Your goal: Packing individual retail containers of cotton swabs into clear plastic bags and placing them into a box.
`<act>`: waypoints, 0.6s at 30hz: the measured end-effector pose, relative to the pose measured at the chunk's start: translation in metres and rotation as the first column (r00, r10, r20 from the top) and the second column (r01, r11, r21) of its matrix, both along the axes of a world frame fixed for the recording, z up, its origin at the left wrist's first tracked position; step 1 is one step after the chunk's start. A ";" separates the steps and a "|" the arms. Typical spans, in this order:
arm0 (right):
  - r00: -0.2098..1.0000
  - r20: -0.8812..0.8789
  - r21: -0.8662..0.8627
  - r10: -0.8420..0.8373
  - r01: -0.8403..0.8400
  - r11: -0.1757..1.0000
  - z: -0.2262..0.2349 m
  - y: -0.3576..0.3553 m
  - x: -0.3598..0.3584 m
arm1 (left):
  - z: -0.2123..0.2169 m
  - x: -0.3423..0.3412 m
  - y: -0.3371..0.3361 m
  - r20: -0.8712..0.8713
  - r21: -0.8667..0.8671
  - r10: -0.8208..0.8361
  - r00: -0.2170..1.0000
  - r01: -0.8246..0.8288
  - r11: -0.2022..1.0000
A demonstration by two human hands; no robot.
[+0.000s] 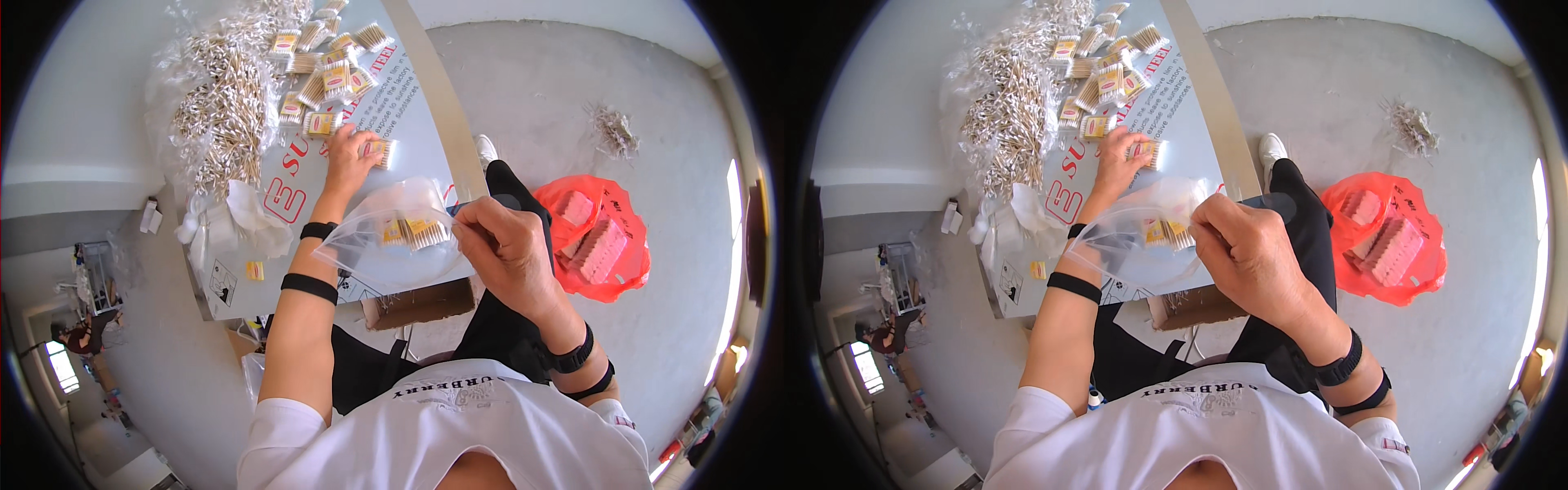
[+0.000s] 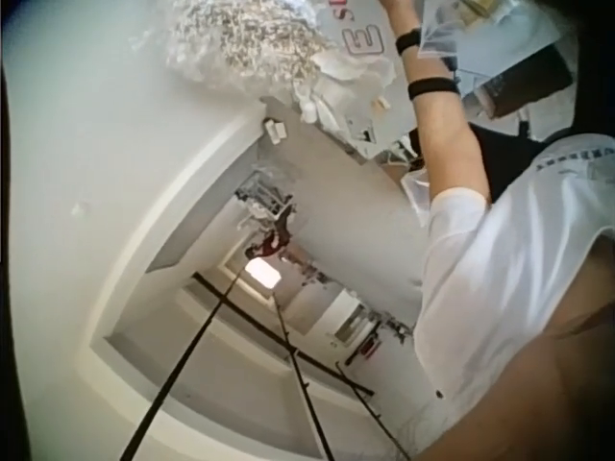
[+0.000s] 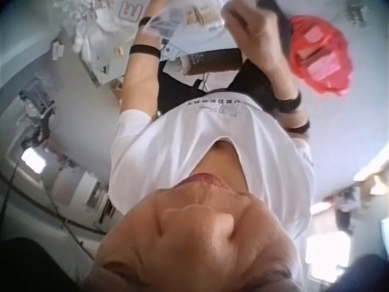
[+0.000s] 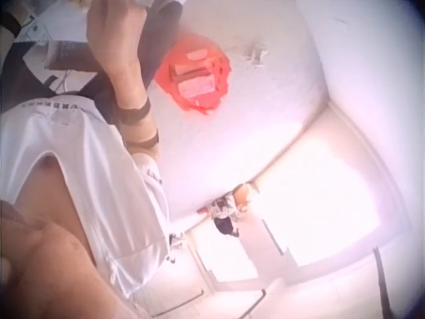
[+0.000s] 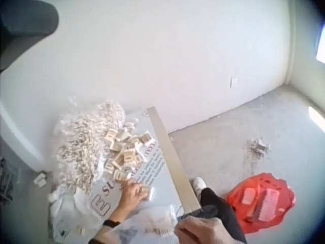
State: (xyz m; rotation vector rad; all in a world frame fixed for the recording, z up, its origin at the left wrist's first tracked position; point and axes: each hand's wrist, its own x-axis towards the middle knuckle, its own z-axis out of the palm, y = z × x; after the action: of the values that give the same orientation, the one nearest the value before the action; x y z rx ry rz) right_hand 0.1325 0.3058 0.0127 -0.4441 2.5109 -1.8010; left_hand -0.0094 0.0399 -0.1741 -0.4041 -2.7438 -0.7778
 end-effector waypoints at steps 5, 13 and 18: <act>0.997 -0.055 0.015 -0.056 0.057 0.998 -0.008 -0.003 0.001 | 0.013 0.018 0.001 0.430 0.345 0.067 0.900 -0.233 0.909; 0.990 -0.117 0.084 -0.084 0.094 0.992 -0.006 -0.003 0.005 | 0.190 0.092 -0.027 0.004 0.835 0.096 0.995 -0.056 0.547; 0.991 -0.098 0.038 -0.088 0.093 0.995 -0.005 -0.007 0.006 | 0.246 0.132 0.036 0.082 -0.144 -0.476 0.876 0.483 0.864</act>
State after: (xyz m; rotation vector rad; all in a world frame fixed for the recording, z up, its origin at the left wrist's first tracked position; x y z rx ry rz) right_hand 0.1386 0.2986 0.0074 -0.4323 2.6697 -1.7944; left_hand 0.1221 0.0755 0.0718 -1.1524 -2.7826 -0.6739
